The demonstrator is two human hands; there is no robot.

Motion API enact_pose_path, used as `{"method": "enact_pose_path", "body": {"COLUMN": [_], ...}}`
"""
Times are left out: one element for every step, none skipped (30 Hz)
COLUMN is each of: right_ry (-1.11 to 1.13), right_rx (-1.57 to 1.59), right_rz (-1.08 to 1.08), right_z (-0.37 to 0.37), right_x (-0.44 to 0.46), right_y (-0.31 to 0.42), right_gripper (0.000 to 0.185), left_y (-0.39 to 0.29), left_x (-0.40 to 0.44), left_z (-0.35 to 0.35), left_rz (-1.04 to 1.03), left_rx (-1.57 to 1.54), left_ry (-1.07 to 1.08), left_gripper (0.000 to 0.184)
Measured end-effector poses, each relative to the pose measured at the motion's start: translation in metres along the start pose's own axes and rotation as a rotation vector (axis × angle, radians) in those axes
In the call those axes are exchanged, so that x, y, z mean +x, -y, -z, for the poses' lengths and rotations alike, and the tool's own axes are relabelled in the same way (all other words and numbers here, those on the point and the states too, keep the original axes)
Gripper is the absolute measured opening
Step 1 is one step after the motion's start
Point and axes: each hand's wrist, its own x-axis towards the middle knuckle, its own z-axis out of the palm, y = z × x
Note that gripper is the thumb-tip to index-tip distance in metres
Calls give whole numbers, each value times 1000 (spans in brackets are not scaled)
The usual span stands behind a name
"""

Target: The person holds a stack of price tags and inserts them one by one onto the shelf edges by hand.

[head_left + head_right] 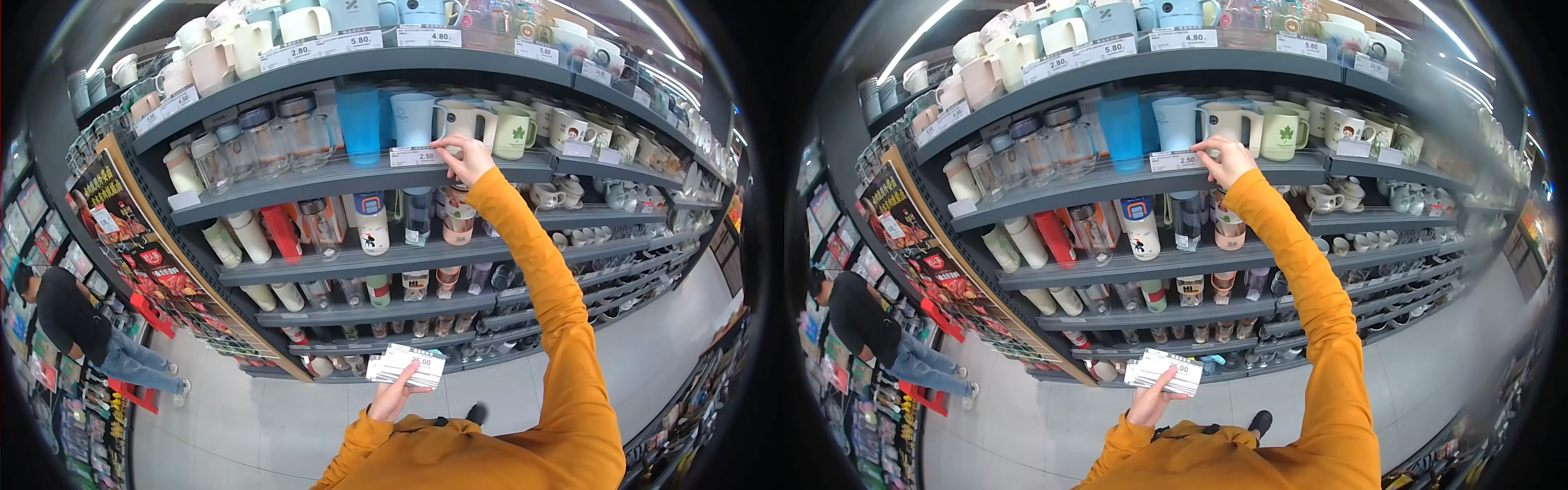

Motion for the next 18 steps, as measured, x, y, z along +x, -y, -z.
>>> {"method": "enact_pose_path", "body": {"right_ry": [-6, -10, -14, -17, -11, -5, 2, 8, -3, -13, -22, 0, -29, -59, -90, -88, -113, -59], "right_rx": [-6, -17, -28, -39, -47, -55, -61, -77, -111, -146, -181, -233, -197, -161, -125, -85, -16, 180], "right_rz": [8, 30, 52, 75, 84, 92, 99, 116, 140, 164, 188, 186, 180, 173, 166, 173, 202, 152], "right_z": [-1, -4, -9, -13, -17, -22, -26, -31, -34, -38, -42, -44, -45, -45, -44, -43, -45, -48], "right_x": [0, 0, -1, -2, -3, -5, -6, -4, -3, -2, -1, -1, -5, -14, -24, -37, -54, -80], "right_y": [-1, -1, 0, 3, 8, 15, 19, 16, 18, 20, 21, 27, 34, 42, 53, 57, 56, 53], "right_gripper": [19, 19, 20, 20, 21, 22, 22, 25, 25, 25, 25, 30, 33, 35, 38, 44, 39, 35], "left_y": [0, 1, 2, 3, 4, 4, 4, 2, 1, 0, -3, -5, -7, -9, -9, -11, -12, -9], "left_x": [0, 0, 0, 1, 1, 2, 3, 4, 6, 8, 10, 11, 12, 11, 9, 8, 6, 4], "left_z": [-1, -1, -2, -4, -6, -8, -10, -11, -12, -12, -13, -14, -15, -15, -12, -9, -5, 1], "left_rz": [7, 13, 19, 21, 23, 26, 14, 2, -10, -17, -43, -68, -94, -111, -124, -139, -155, -192], "left_rx": [11, 20, 28, 23, 17, 12, 12, 12, 9, 2, -11, -25, -40, -58, -46, -31, -16, -1], "left_ry": [2, 3, 5, -2, -10, -19, -18, -17, -17, -27, -25, -24, -24, -55, -75, -93, -110, -136], "left_gripper": [28, 28, 28, 28, 27, 27, 27, 27, 27, 26, 25, 25, 25, 23, 23, 22, 22, 22]}}
